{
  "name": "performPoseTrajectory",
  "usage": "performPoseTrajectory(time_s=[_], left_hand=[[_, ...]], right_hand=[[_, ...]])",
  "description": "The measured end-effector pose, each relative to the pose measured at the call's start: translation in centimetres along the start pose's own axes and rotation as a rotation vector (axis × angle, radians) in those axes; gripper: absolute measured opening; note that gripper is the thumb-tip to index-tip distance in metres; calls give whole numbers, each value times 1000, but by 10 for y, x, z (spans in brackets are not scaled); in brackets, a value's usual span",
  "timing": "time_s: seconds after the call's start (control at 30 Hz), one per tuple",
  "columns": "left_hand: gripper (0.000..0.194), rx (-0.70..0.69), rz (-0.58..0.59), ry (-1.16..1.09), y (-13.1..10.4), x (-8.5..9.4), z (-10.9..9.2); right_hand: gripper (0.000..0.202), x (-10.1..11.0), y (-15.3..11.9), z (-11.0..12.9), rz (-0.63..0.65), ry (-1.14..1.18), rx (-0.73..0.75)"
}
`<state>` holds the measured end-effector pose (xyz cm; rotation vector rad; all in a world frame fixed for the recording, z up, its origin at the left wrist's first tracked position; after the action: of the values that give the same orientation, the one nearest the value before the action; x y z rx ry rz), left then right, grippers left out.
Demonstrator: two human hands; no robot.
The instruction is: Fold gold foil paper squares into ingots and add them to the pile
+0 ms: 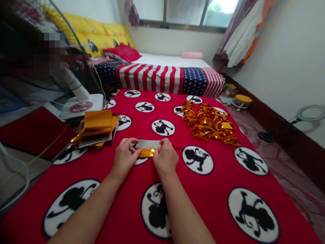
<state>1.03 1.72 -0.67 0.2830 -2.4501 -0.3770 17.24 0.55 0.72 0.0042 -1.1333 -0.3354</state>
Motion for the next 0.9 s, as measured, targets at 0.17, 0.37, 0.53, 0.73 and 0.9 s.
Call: performPoseTrajectory(time_s=[0.17, 0.37, 0.53, 0.73, 0.9], left_hand=[[26, -55, -32, 113, 0, 1, -4], [23, -251, 90, 121, 0, -1, -4], [24, -243, 203, 34, 4, -3, 3], [20, -182, 228, 47, 6, -1, 3], [2, -146, 268, 12, 5, 1, 0]], right_hand=[[13, -2, -4, -3, 10, 27, 118], [20, -3, -5, -4, 68, 46, 125], [19, -2, -5, -2, 98, 37, 69], [23, -4, -9, 5, 84, 2, 58], [28, -5, -12, 6, 69, -46, 79]])
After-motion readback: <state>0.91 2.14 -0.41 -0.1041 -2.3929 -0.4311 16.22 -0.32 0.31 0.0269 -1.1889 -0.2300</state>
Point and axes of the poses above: each hand's wrist, its own y-axis towards the middle knuckle, its own x-axis out of the back of the hand, z = x × y, the point moved 2 cm from there along y, towards the middle knuckle, and after that the axes turned 3 degrees about -y, right-handed, at the moved point
